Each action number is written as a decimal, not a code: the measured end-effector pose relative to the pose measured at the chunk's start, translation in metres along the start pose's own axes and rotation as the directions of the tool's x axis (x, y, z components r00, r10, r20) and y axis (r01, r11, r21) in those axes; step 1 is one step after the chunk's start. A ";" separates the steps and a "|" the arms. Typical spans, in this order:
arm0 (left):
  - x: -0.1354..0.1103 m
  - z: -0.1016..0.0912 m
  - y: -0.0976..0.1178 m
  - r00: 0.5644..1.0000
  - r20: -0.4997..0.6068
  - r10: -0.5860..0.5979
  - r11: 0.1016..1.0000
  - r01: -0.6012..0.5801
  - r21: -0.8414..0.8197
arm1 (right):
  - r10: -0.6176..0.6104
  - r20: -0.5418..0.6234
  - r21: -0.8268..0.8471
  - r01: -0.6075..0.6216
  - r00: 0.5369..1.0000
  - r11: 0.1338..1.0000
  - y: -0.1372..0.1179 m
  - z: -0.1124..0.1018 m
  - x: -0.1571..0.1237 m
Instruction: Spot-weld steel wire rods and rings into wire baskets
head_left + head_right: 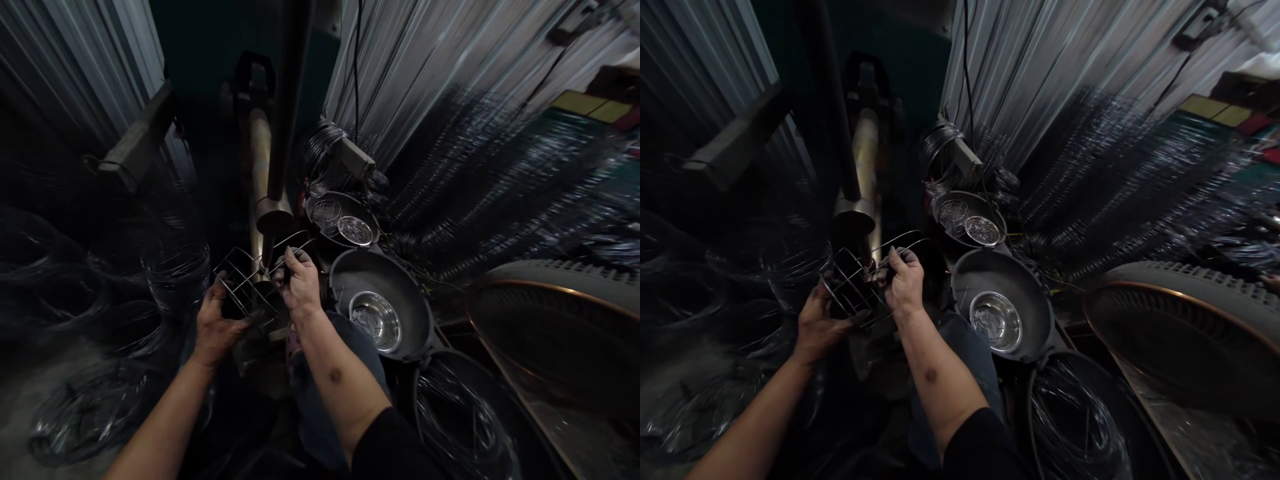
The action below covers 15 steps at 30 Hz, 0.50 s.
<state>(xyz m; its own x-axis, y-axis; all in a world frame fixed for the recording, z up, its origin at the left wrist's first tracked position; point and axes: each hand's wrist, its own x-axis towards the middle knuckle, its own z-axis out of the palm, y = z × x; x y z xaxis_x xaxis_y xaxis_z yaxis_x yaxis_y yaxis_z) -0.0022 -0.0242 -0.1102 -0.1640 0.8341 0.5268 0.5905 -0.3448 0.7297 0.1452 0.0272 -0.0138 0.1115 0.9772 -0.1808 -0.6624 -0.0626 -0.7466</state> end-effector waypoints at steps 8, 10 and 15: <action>0.004 0.003 -0.001 0.999 0.000 -0.054 0.998 0.054 -0.035 | 0.005 0.005 -0.011 -0.005 1.000 1.000 -0.001 0.005 0.006; 0.004 0.004 -0.004 0.998 0.003 -0.055 0.998 0.055 -0.035 | 0.019 -0.003 -0.017 -0.019 1.000 1.000 -0.002 0.006 0.008; 0.004 0.008 -0.008 0.999 0.009 -0.051 0.998 0.051 -0.034 | 0.025 0.003 0.020 -0.025 1.000 0.999 -0.002 0.006 0.012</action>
<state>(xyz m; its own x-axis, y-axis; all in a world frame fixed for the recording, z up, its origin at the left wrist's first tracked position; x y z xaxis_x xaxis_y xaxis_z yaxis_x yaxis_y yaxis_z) -0.0015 -0.0146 -0.1168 -0.1872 0.8543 0.4849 0.5543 -0.3157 0.7701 0.1435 0.0398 -0.0107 0.0929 0.9759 -0.1976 -0.6793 -0.0830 -0.7292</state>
